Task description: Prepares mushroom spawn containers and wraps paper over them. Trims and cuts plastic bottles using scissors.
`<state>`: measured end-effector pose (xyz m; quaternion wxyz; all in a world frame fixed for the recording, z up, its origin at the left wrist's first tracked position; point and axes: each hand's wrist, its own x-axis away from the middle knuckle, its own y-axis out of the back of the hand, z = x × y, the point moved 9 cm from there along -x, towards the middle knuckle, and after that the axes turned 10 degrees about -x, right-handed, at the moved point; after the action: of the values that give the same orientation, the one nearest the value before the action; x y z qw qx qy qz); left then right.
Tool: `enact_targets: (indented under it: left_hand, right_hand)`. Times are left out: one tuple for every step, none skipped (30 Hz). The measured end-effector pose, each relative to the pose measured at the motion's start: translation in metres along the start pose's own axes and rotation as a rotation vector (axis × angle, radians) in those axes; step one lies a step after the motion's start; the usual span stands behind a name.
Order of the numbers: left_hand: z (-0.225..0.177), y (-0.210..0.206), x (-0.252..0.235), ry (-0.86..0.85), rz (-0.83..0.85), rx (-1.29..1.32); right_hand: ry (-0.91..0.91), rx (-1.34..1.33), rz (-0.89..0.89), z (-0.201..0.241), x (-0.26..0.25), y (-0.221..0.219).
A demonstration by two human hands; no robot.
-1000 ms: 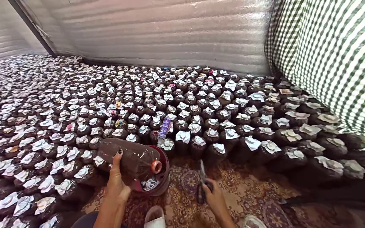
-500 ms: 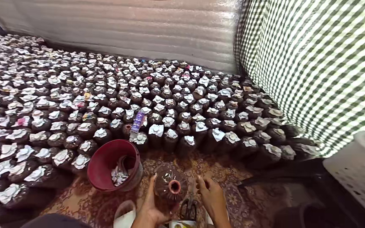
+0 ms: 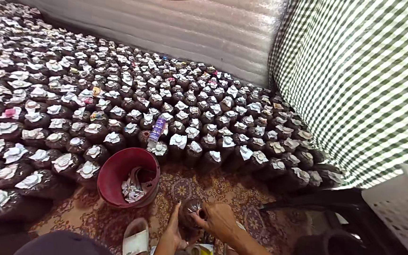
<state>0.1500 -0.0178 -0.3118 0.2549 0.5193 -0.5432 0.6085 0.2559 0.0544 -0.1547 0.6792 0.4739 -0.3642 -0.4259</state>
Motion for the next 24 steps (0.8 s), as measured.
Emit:
enact_targets:
  left_hand:
    - [-0.004,0.011,-0.002,-0.043,-0.066,-0.081]
    - [-0.011,0.026,-0.003,-0.129,-0.201,-0.190]
    - [-0.022,0.045,0.000,-0.233,-0.375,-0.285]
    - [-0.034,0.062,0.007,-0.332,-0.531,-0.388]
    - [-0.048,0.071,0.016,-0.434,-0.629,-0.463]
    - [-0.060,0.072,0.024,-0.530,-0.659,-0.502]
    - [-0.069,0.067,0.031,-0.599,-0.653,-0.527]
    - [-0.079,0.058,0.039,-0.654,-0.615,-0.540]
    - [-0.087,0.049,0.046,-0.703,-0.565,-0.548]
    - [-0.092,0.042,0.052,-0.739,-0.523,-0.565]
    - [-0.095,0.037,0.058,-0.762,-0.498,-0.597]
    - [-0.097,0.034,0.062,-0.774,-0.481,-0.643]
    - [-0.099,0.031,0.065,-0.778,-0.473,-0.696]
    - [-0.101,0.027,0.069,-0.787,-0.469,-0.756]
    - [-0.103,0.022,0.073,-0.816,-0.469,-0.821]
    - [-0.106,0.016,0.078,-0.865,-0.473,-0.896]
    - [-0.106,0.009,0.083,-0.897,-0.467,-0.985]
    - [-0.105,0.001,0.088,-0.900,-0.438,-1.075]
    - [-0.101,-0.008,0.092,-0.915,-0.396,-1.154]
    - [-0.095,-0.019,0.093,-0.952,-0.343,-1.222]
    - [-0.089,-0.030,0.092,-1.015,-0.287,-1.265]
    - [-0.083,-0.041,0.089,-1.083,-0.239,-1.285]
    - [-0.078,-0.049,0.085,-1.137,-0.202,-1.295]
    - [-0.072,-0.053,0.079,-1.174,-0.184,-1.297]
  right_hand:
    - [0.124,0.027,-0.060,0.006,-0.001,-0.003]
    - [0.231,0.048,-0.037,0.011,-0.004,-0.007]
    - [0.289,0.061,0.055,0.016,-0.008,-0.014]
    - [0.280,0.060,0.152,0.016,-0.013,-0.020]
    - [0.186,0.037,0.197,0.010,-0.019,-0.023]
    - [-0.006,-0.008,0.215,-0.003,-0.024,-0.023]
    - [-0.266,-0.070,0.274,-0.020,-0.027,-0.022]
    - [-0.454,-0.118,0.317,-0.033,-0.028,-0.022]
    - [-0.486,-0.111,0.335,-0.035,-0.027,-0.023]
    - [-0.370,-0.066,0.329,-0.028,-0.024,-0.027]
    - [-0.162,-0.009,0.294,-0.017,-0.020,-0.031]
    - [0.048,0.036,0.236,-0.007,-0.014,-0.032]
    - [0.143,0.048,0.203,-0.006,-0.011,-0.029]
    - [0.110,0.039,0.147,-0.015,-0.013,-0.021]
    - [-0.032,0.013,0.110,-0.028,-0.017,-0.012]
    - [-0.227,-0.032,0.139,-0.040,-0.021,-0.005]
    - [-0.351,-0.066,0.178,-0.042,-0.022,-0.003]
    - [-0.324,-0.069,0.156,-0.034,-0.023,-0.005]
    - [-0.211,-0.045,0.109,-0.020,-0.022,-0.009]
    - [-0.098,-0.020,0.071,-0.008,-0.020,-0.014]
    - [-0.032,-0.001,0.050,-0.001,-0.021,-0.016]
    - [-0.017,0.015,0.046,-0.001,-0.023,-0.016]
    - [-0.011,0.034,0.036,-0.002,-0.027,-0.015]
    - [-0.018,0.045,0.054,-0.004,-0.028,-0.018]
